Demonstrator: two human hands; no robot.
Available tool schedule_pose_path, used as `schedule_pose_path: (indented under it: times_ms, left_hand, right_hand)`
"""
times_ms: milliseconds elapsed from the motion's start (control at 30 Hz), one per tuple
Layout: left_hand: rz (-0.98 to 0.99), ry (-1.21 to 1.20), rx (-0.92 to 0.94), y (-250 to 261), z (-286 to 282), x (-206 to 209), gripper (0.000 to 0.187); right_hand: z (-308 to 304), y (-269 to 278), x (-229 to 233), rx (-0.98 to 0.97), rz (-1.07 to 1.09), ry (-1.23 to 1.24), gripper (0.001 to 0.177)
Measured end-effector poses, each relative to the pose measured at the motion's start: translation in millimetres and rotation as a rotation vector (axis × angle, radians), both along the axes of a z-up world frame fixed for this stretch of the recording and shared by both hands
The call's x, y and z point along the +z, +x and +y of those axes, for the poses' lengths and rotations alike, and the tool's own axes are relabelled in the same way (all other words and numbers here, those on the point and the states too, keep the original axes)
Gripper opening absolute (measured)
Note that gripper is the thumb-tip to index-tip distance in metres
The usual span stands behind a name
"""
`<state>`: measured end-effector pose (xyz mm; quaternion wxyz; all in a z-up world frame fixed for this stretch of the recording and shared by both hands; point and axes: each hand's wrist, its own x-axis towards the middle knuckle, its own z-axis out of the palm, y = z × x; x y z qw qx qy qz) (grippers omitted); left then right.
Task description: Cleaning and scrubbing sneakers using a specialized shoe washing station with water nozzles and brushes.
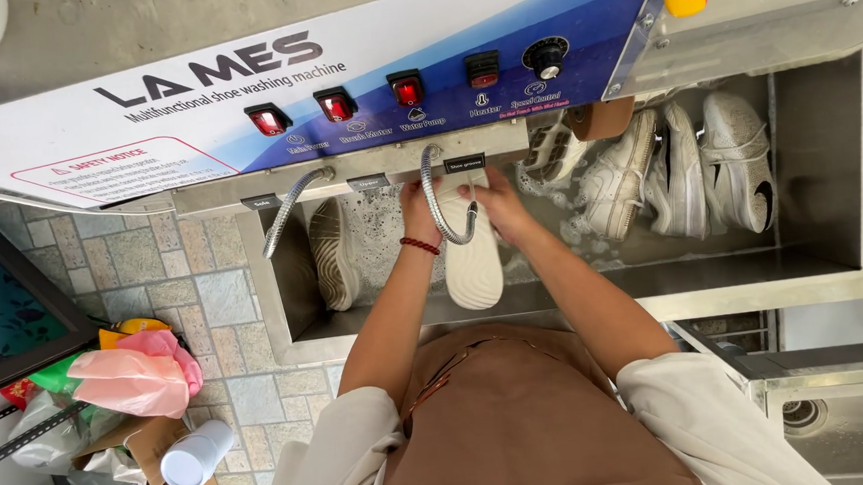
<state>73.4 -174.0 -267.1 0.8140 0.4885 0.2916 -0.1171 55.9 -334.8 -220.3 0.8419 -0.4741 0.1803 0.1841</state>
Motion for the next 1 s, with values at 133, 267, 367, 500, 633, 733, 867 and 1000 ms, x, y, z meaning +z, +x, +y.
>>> schedule_pose_path:
  times_ms: [133, 267, 367, 500, 633, 733, 867, 1000]
  left_hand:
    - [-0.049, -0.059, 0.099, -1.9, -8.6, 16.9, 0.028]
    - [-0.013, 0.132, 0.017, -1.0, -18.2, 11.8, 0.028]
    - [-0.029, -0.001, 0.046, 4.1, -14.0, 33.0, 0.026]
    - [-0.02, 0.021, -0.003, -0.9, -22.0, 5.0, 0.023]
    - [-0.075, 0.131, -0.059, -2.9, -23.9, -8.2, 0.022]
    - [0.014, -0.101, 0.074, 2.0, -18.4, 3.7, 0.02]
    - [0.004, -0.044, -0.005, -1.5, -32.2, 22.8, 0.023]
    - [0.015, -0.132, 0.083, -10.9, -17.7, 36.8, 0.029]
  right_hand:
    - [-4.7, -2.1, 18.4, 0.0, -0.003, -0.027, 0.053]
    - [-5.9, -1.1, 24.4, -0.054, 0.03, -0.038, 0.054]
    - [-3.1, 1.8, 21.0, -0.042, -0.005, -0.078, 0.057]
    - [-13.3, -3.6, 42.4, -0.06, -0.01, -0.072, 0.064]
    - [-13.0, 0.3, 40.7, -0.051, 0.031, -0.113, 0.061]
    - [-8.8, -1.4, 33.3, -0.023, 0.013, -0.16, 0.06]
    - [-23.7, -5.6, 38.8, -0.035, -0.053, -0.125, 0.061]
    - [-12.5, -5.2, 36.8, 0.047, -0.074, -0.163, 0.06]
